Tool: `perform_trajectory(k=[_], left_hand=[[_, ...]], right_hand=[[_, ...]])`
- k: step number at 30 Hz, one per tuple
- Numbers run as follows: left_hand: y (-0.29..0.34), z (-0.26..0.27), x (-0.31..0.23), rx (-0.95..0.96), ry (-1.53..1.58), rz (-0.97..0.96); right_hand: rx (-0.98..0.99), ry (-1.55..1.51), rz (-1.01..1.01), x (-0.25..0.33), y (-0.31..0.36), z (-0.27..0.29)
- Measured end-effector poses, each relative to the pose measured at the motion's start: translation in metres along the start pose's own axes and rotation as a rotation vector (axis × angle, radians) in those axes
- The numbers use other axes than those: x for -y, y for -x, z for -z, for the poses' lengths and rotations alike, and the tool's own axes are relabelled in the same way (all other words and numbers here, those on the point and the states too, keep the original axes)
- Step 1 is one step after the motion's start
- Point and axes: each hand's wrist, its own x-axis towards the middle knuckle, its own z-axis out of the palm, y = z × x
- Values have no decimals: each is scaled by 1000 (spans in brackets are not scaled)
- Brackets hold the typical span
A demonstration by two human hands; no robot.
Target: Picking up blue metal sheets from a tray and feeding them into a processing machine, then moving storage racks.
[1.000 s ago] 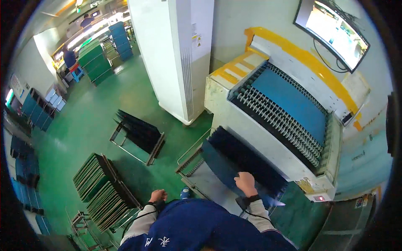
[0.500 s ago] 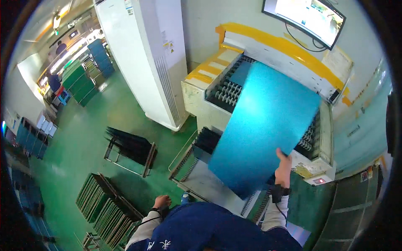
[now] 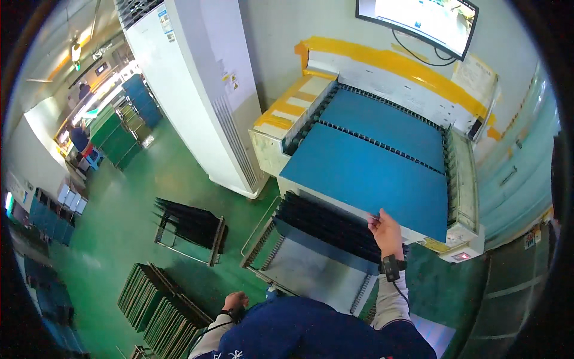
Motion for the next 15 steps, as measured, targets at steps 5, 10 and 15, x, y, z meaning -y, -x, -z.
perform_trajectory(k=[5, 10, 15], left_hand=[[9, -6, -24, -25, -112, 79], [19, -19, -62, -35, 464, 272], [19, -21, -55, -102, 533, 271]], right_hand=[[28, -117, -30, -18, -30, 15], [15, -100, -24, -19, -38, 13], [-15, -98, -60, -18, -53, 21]])
